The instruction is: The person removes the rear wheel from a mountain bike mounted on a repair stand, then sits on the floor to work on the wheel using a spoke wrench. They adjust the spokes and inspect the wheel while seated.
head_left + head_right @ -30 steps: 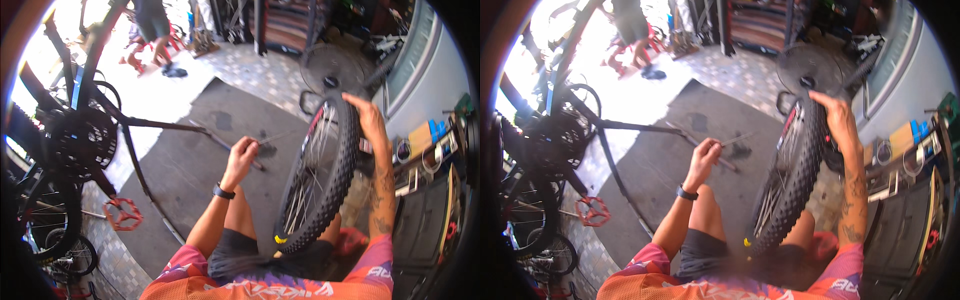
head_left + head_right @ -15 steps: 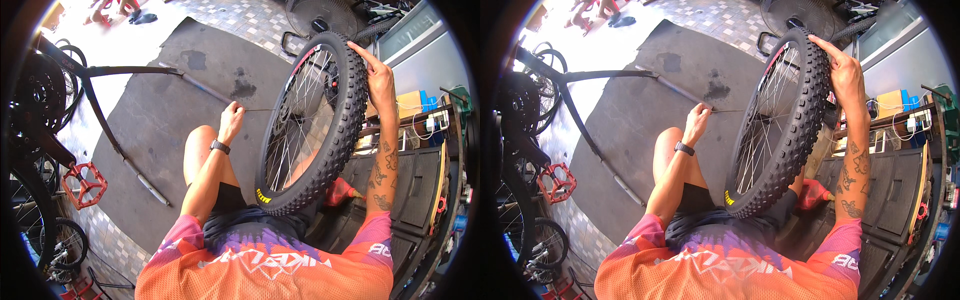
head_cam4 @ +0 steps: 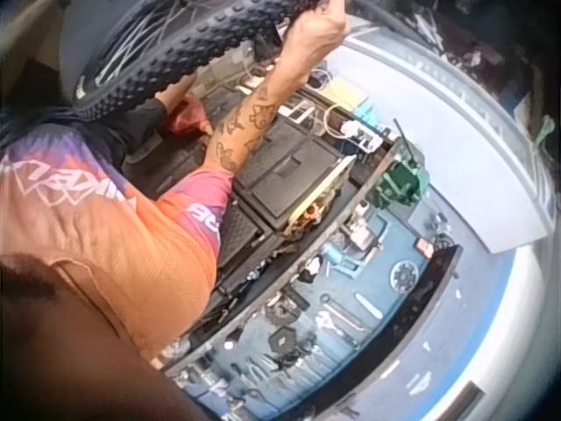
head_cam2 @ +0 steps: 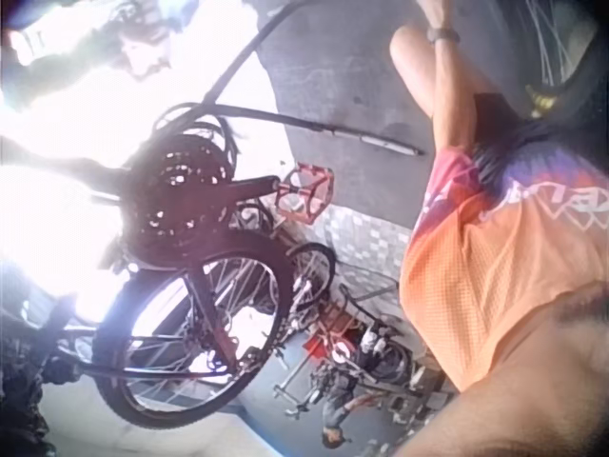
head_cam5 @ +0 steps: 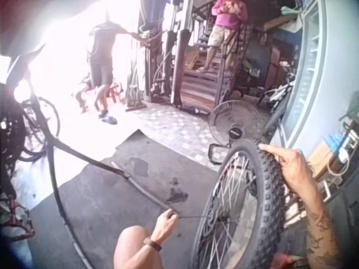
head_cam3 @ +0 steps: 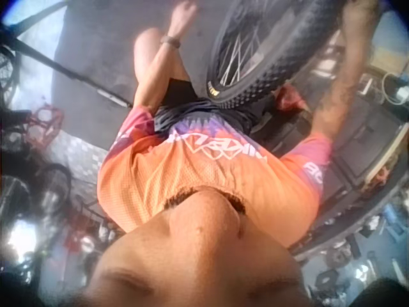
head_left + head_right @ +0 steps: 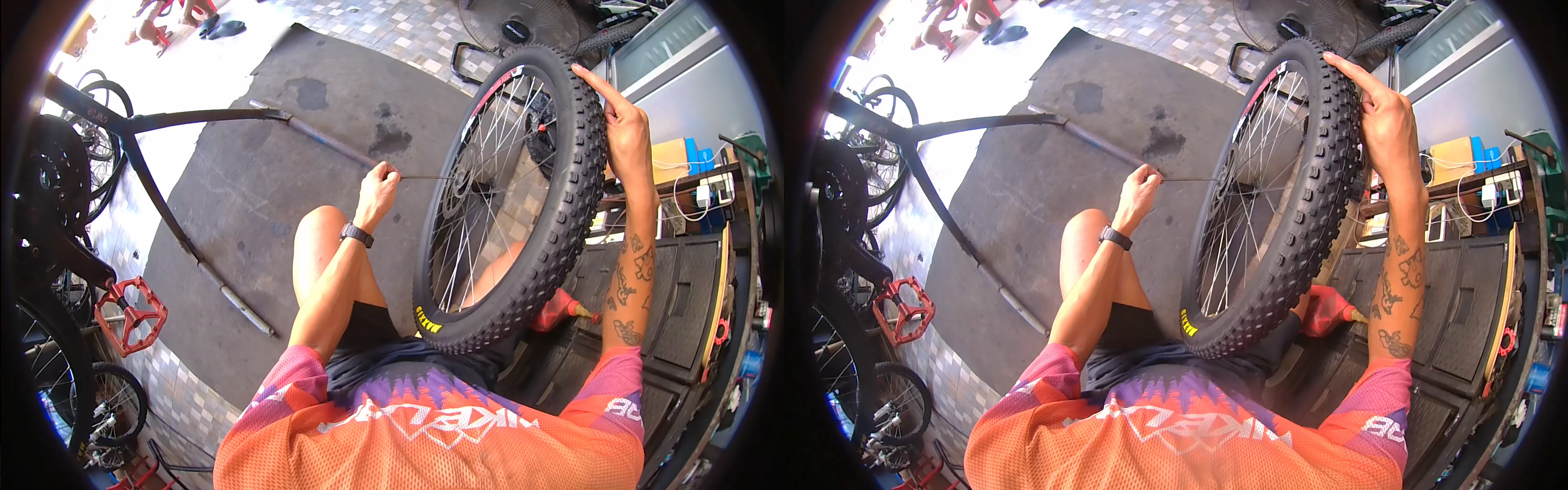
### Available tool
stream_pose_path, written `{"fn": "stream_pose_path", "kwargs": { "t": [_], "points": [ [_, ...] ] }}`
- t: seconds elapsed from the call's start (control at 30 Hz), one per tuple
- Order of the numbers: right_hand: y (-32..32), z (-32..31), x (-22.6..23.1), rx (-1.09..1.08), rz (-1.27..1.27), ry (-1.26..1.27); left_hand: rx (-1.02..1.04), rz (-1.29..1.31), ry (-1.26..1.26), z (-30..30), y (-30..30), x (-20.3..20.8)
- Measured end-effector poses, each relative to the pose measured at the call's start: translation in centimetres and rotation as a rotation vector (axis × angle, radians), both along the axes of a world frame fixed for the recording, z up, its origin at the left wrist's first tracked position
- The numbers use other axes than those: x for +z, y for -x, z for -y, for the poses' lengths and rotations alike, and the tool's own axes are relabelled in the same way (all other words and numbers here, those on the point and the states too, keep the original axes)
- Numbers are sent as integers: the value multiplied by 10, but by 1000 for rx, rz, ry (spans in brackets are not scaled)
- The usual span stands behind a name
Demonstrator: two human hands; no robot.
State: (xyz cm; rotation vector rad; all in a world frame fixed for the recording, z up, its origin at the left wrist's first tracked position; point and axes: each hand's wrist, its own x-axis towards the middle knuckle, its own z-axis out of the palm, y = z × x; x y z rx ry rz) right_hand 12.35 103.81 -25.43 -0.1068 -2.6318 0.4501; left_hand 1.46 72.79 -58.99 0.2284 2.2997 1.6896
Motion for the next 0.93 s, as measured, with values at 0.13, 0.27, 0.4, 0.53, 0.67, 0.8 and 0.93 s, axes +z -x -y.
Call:
{"fn": "stream_pose_path", "kwargs": {
  "t": [0.13, 0.27, 0.4, 0.53, 0.67, 0.8, 0.93],
  "points": [
    [-1, 1, -2, 40, -39, -22, -81, -24, 9, 3, 17, 5],
    [2, 4, -7, 97, -102, -7, -165, -49, 34, -3, 35, 17],
    [2, 11, -5, 89, -78, 5, -250, 13, 51, -5, 54, 17],
    [1, 27, -3, 134, -139, 2, -375, 170, 9, 8, 65, 2],
    [0, 54, 4, 149, -112, 49, -429, -99, 140, 7, 56, -1],
    [11, 73, 1, 161, -134, 48, -534, -63, 30, -21, 28, -14],
    [19, 82, -3, 154, -168, -19, -456, -18, -42, -49, 11, -40]
  ]
}}
